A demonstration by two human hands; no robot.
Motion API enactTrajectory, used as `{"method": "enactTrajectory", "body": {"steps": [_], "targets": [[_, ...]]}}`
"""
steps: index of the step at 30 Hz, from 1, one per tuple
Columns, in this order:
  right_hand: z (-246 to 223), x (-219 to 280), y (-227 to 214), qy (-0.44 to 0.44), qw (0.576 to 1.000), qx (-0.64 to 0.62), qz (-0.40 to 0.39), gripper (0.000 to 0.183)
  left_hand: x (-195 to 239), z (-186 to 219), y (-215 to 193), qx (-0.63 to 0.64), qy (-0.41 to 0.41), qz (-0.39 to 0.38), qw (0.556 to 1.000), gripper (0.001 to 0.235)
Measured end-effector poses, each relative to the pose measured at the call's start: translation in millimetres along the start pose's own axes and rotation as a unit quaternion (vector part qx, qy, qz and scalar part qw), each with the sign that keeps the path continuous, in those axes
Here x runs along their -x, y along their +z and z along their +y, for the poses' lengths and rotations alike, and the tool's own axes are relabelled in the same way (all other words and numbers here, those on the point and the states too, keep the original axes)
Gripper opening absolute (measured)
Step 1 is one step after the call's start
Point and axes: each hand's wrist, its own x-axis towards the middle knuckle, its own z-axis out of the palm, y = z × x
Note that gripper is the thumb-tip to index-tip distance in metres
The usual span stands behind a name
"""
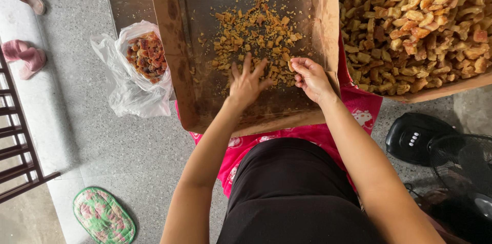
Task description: The person sorts through a pile of dried fruit pieces on a wooden tray, separating larger pieces from smaller crumbs by hand. They transfer the sorted pieces into a plastic bag and then gather the remaining crumbs into the same bag.
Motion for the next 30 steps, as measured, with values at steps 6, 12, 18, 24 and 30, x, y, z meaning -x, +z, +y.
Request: {"method": "enactTrajectory", "body": {"steps": [6,12,18,24,30], "targets": [[8.1,-5.3,-8.8,-0.027,1.0,0.013,-0.002,0.017,-83.6,-32.6,-7.7,0.103,-0.001,0.247,0.963,0.027],[16.7,-9.4,-13.8,-0.028,0.999,0.035,0.006,0.022,-127.9,-43.0,15.3,-0.001,0.029,0.289,0.957,0.018],[14.0,-10.7,-9.6,-0.017,0.998,0.05,0.024,0.023,-127.4,-42.8,19.1,0.089,0.042,0.158,0.982,0.025],[4.4,-2.5,-10.5,-0.014,0.998,-0.052,-0.027,0.02,-114.7,-33.3,10.2,0.065,0.091,0.277,0.954,0.018],[-17.0,14.4,16.8,0.059,0.992,-0.106,-0.017,0.031,-49.1,5.9,-0.7,0.259,0.155,0.208,0.93,0.021]]}}
